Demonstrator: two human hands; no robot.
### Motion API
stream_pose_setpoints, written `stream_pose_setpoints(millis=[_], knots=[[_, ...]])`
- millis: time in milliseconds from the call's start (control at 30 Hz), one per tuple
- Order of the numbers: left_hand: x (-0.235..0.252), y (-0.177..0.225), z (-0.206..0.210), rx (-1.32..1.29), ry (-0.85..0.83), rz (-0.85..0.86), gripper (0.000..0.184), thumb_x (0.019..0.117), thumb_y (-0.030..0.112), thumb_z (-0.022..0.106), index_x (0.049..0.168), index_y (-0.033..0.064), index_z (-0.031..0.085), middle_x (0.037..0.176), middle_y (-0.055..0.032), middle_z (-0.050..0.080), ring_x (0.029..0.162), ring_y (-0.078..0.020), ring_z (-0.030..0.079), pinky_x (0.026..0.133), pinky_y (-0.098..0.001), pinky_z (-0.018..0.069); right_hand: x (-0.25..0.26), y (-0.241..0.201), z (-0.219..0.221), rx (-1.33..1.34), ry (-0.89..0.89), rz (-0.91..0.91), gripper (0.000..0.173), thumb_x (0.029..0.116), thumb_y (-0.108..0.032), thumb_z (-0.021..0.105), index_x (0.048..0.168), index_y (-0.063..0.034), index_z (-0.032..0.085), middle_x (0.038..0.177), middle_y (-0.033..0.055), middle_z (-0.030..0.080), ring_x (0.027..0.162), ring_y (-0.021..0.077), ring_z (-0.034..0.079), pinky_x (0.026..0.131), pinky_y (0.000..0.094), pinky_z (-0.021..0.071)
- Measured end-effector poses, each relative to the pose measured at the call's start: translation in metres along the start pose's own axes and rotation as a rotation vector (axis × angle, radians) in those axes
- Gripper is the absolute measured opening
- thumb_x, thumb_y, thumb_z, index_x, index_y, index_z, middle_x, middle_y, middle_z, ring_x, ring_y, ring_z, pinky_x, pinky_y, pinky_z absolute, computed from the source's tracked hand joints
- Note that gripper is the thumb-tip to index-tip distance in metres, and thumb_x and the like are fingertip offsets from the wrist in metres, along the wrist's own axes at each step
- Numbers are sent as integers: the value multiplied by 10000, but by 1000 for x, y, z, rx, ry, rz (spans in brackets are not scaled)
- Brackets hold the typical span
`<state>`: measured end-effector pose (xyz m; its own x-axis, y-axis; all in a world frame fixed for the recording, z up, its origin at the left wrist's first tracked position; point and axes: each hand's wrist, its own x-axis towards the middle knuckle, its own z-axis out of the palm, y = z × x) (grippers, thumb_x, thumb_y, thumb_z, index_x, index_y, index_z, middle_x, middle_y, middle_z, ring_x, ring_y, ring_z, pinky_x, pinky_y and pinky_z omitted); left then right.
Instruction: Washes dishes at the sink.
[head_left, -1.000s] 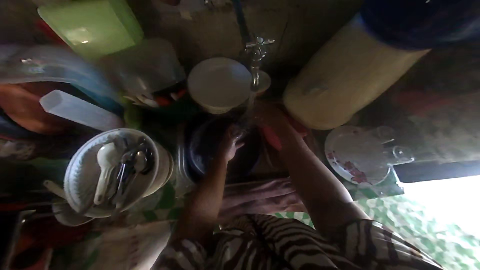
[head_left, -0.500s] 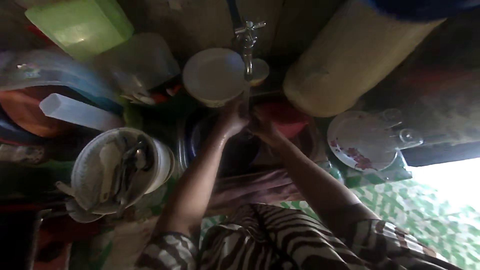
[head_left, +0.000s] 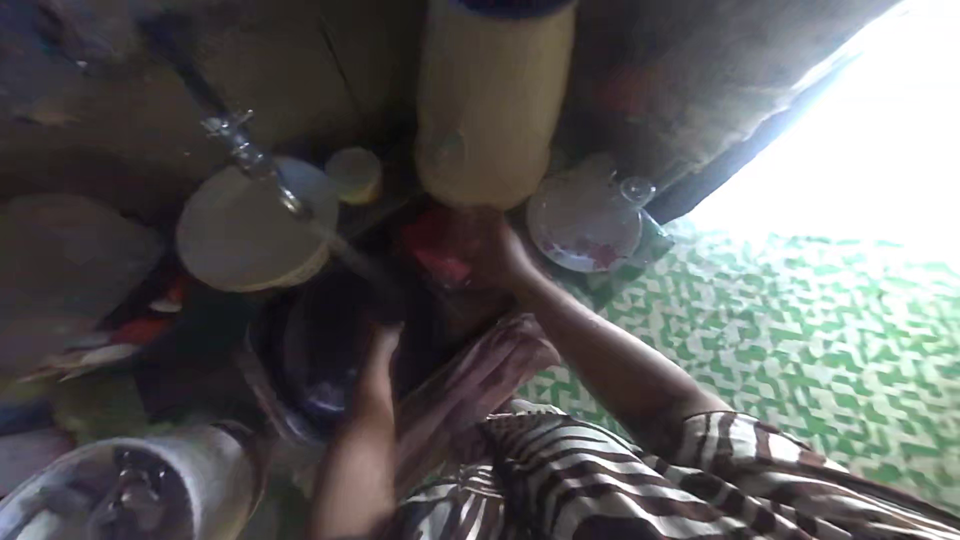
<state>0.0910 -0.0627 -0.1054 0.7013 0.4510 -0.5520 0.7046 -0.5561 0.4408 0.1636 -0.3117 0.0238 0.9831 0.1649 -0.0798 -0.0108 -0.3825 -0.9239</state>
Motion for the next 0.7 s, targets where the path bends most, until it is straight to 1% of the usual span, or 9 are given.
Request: stream_pose_setpoints(millis=[67,167,267,333,400,467,533,633,700], knots=[[1,1,20,53,-1,-29,862,905,263,783,1541,-80,313,1506,-308,455,1413,-403,455,1171,-521,380,2,0,-51,-117,160,111,786,864,-175,818,1517,-72,392,1336,183,625,1174,292,651,998,495,552],[3,3,38,122,-43,-79,554,1013,216,632,1445,-93,474,1447,-300,519,1354,-395,516,1123,-523,425,4,23,-113,-259,351,264,894,837,-244,853,1551,-70,344,1421,235,558,1261,395,589,1037,594,492],[-43,32,5,233,-104,35,421,1038,66,531,1425,-99,508,1475,-258,524,1389,-342,493,1167,-447,375,7,53,-144,-311,419,347,919,828,-237,859,1560,-62,332,1537,249,434,1366,409,496,1103,586,441],[-73,50,-16,305,-172,47,386,1053,36,478,1406,-114,522,1480,-245,527,1399,-320,489,1176,-419,359,11,66,-149,-343,427,349,911,825,-236,864,1550,-47,346,1573,259,375,1419,418,430,1133,580,408],[-75,49,-19,314,-201,33,381,1078,70,438,1403,-109,527,1474,-243,533,1394,-310,492,1170,-416,359,19,78,-148,-368,410,355,921,827,-264,858,1564,-67,342,1602,266,325,1452,434,381,1144,600,391],[-34,14,6,189,-85,9,421,1068,218,519,1354,-86,581,1384,-272,591,1322,-367,551,1124,-509,414,23,89,-143,-385,396,340,909,833,-290,852,1558,-68,352,1597,273,327,1442,447,391,1125,611,414],[-4,-5,14,48,-68,-77,515,1037,352,599,1338,-65,601,1355,-282,604,1300,-395,563,1099,-560,429,24,94,-138,-408,388,340,932,847,-312,837,1587,-90,316,1616,272,295,1442,466,384,1114,637,413],[-2,-2,-13,-181,-151,-181,572,1039,354,615,1446,-31,498,1401,-289,549,1262,-417,570,1023,-560,501,16,90,-128,-455,430,362,1034,836,-351,836,1634,-147,211,1596,280,342,1386,511,441,1057,682,438],[-15,6,-38,-141,-148,-132,596,1028,331,640,1490,-1,461,1394,-287,559,1218,-420,599,1001,-559,509,6,76,-120,-480,461,317,1023,847,-380,817,1637,-132,216,1667,253,192,1489,503,277,1136,687,340]])
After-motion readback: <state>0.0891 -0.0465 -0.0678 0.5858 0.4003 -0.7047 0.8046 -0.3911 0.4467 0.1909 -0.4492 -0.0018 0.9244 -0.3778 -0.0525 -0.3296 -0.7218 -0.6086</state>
